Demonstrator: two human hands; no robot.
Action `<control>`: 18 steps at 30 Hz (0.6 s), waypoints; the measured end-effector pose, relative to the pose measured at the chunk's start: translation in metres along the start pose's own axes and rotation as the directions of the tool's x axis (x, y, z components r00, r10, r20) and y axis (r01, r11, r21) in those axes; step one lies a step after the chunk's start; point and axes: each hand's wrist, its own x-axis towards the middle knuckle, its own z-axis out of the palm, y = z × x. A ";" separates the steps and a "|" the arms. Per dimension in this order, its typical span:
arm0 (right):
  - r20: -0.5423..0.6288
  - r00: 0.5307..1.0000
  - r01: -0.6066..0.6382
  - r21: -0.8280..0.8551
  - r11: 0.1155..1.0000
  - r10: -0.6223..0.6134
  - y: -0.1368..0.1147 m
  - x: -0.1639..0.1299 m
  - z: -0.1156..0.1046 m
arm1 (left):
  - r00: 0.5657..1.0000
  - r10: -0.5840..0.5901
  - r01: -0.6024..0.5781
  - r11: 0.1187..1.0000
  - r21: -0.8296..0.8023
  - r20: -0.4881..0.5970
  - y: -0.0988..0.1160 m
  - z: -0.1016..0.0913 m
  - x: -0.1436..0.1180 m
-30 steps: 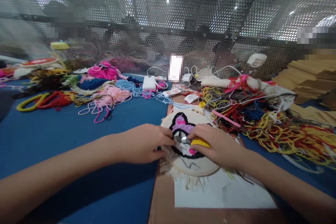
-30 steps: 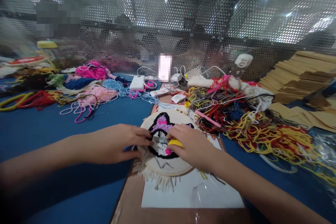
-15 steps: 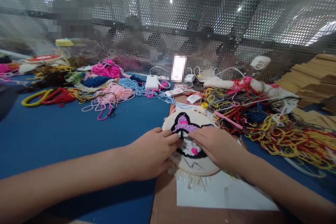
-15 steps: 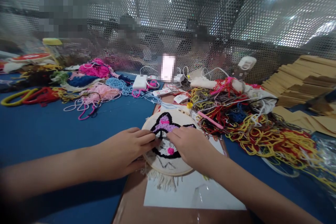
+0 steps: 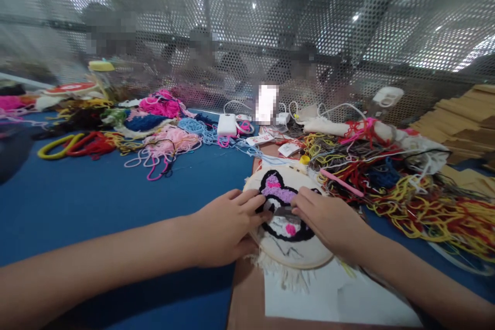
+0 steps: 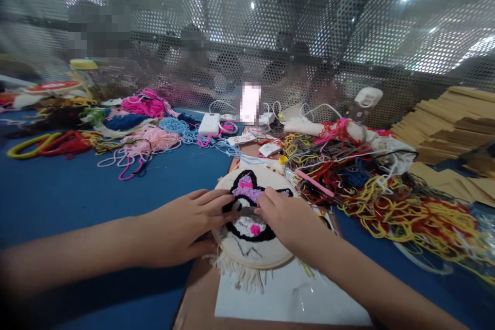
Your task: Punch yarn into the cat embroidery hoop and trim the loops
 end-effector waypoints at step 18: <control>-0.005 0.996 -0.085 0.071 0.994 0.086 -0.003 0.005 0.001 | 0.998 -0.029 0.031 0.999 -0.037 0.050 -0.001 -0.003 0.000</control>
